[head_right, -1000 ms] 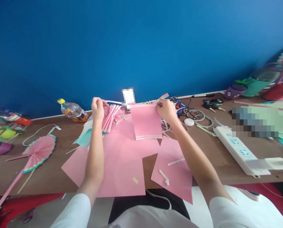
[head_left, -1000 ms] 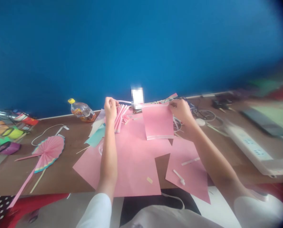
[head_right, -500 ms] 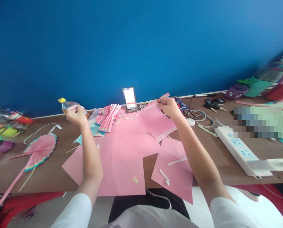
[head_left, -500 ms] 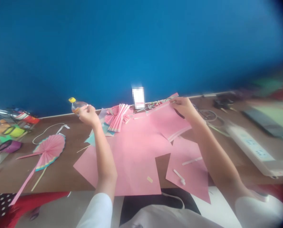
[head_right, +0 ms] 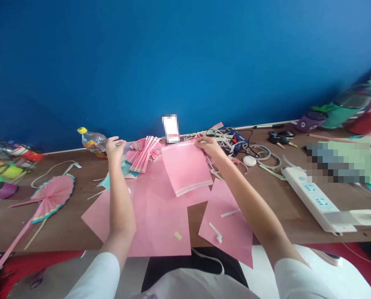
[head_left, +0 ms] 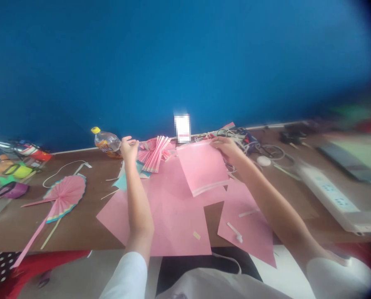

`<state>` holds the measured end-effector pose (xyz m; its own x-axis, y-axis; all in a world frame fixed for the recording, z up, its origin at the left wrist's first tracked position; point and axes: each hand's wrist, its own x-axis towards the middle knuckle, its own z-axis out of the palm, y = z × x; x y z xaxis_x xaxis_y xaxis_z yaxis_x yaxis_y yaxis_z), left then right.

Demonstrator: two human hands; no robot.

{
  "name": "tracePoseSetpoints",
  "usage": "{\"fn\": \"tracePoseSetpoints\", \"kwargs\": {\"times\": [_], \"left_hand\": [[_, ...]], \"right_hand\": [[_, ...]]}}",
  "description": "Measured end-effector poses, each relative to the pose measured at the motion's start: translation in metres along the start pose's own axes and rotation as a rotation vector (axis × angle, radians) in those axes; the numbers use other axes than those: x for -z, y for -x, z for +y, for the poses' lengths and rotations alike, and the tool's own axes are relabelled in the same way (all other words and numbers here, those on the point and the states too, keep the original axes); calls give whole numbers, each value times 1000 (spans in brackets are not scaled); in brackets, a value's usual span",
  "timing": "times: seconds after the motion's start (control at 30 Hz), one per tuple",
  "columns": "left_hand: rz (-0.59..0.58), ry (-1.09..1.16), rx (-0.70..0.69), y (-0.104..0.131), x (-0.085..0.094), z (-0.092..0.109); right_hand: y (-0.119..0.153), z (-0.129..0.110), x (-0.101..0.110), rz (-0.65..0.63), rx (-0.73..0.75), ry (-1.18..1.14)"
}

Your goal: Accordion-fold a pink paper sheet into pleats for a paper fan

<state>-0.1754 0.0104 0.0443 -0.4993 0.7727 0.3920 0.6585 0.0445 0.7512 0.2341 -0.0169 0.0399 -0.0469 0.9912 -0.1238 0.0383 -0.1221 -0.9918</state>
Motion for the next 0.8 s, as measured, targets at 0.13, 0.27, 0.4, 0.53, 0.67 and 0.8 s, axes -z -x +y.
{"fn": "tracePoseSetpoints", "kwargs": {"times": [0.13,0.27,0.4,0.53,0.67,0.8], "left_hand": [[-136,53,-17,4,-11,13],[-506,138,-196,20,-23,38],[-1102,50,-193,39,-45,55],[-1299,-199,-308,54,-74,62],[-1386,-466,-378,72,-95,73],[-1371,-627,-449,93,-103,92]], "right_hand": [[-9,43,-31,-27,-44,279],[-13,60,-34,-95,84,718],[-19,55,-21,-12,235,965],[-26,50,-18,99,280,1045],[-37,49,-27,103,336,1131],[-49,48,-36,20,371,1197]]}}
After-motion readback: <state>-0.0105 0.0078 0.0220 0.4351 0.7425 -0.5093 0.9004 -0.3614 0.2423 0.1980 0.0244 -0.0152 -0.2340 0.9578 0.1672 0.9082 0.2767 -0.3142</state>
